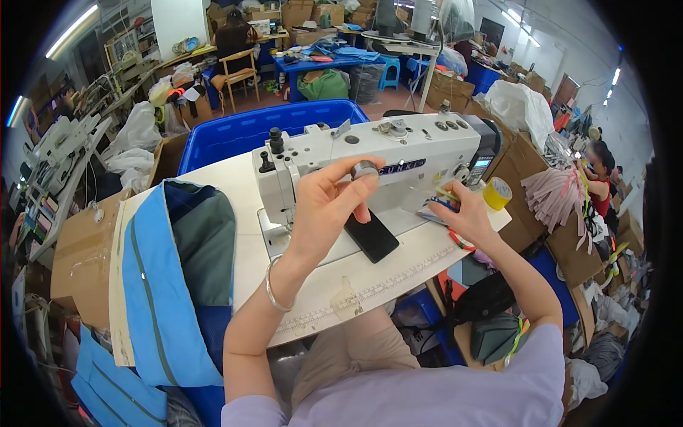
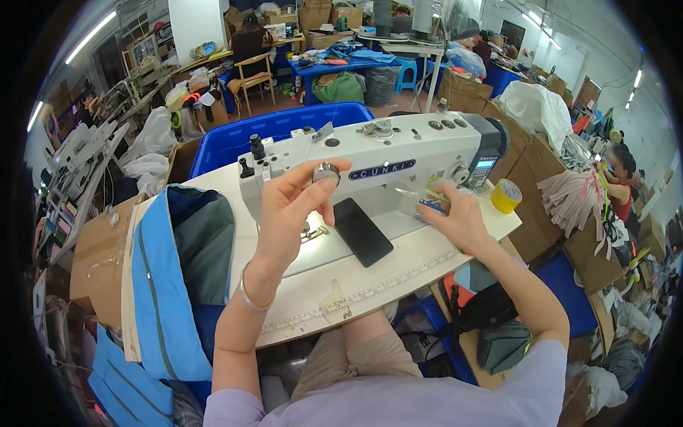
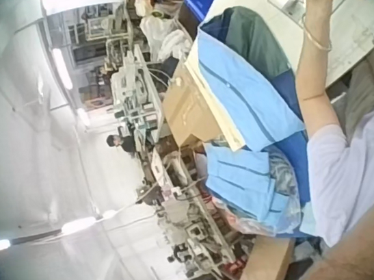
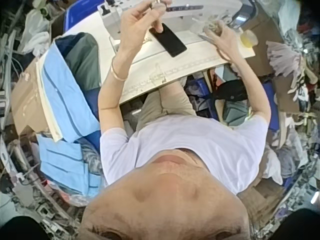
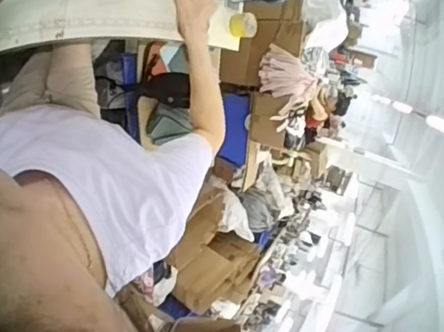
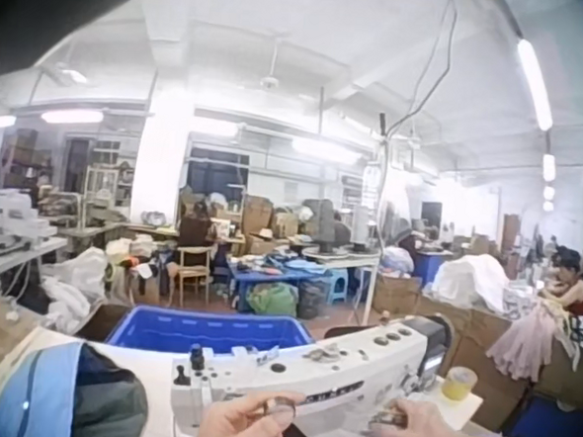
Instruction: The person operates an industrial sewing machine to stitch a blue and green fabric bag. They align the fabric edges under the presser foot, guide the material through the machine, and adjust the bag's position to sew different seams. The person handles the bag repeatedly to ensure proper alignment during the sewing process.
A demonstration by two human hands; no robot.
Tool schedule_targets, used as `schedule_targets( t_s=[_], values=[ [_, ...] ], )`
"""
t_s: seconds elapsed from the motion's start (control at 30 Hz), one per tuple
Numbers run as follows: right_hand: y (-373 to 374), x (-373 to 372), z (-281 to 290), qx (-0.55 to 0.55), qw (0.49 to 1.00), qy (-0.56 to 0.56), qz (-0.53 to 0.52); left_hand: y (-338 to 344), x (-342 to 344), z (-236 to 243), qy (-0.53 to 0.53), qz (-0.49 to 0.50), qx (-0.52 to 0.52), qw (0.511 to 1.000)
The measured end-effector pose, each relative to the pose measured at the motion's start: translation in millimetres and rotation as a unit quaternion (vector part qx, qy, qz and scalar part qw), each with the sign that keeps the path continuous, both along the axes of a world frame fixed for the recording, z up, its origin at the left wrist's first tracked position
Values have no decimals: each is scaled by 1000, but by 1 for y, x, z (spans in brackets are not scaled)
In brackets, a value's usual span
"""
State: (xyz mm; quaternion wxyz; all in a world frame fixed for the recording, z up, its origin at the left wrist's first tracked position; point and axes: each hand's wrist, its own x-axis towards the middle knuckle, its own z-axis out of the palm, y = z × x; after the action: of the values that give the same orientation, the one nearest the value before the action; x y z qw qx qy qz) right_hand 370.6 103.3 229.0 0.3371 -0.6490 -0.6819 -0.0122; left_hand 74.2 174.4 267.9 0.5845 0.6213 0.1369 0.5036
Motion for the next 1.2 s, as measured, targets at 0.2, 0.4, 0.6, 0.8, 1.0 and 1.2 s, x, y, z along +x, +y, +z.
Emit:
schedule_targets(
  t_s=[0.2,0.4,0.6,0.8,1.0,1.2],
  values=[
    [29,-25,34,183,968,-172,2,-2,1,2,-37,-13,-20,999],
    [71,-23,40,154,974,-164,-6,0,-1,1,-6,-24,-22,999],
    [33,-11,0,89,991,-96,9,-5,-2,4,-7,9,-9,1000],
    [10,28,-75,-11,997,-73,10,-12,16,-7,-4,32,-29,999],
    [4,-9,-59,198,968,-95,120,-34,26,-44,83,25,-85,993],
    [-42,-91,-35,275,905,-197,260,-83,18,-90,127,32,-115,985]
  ],
)
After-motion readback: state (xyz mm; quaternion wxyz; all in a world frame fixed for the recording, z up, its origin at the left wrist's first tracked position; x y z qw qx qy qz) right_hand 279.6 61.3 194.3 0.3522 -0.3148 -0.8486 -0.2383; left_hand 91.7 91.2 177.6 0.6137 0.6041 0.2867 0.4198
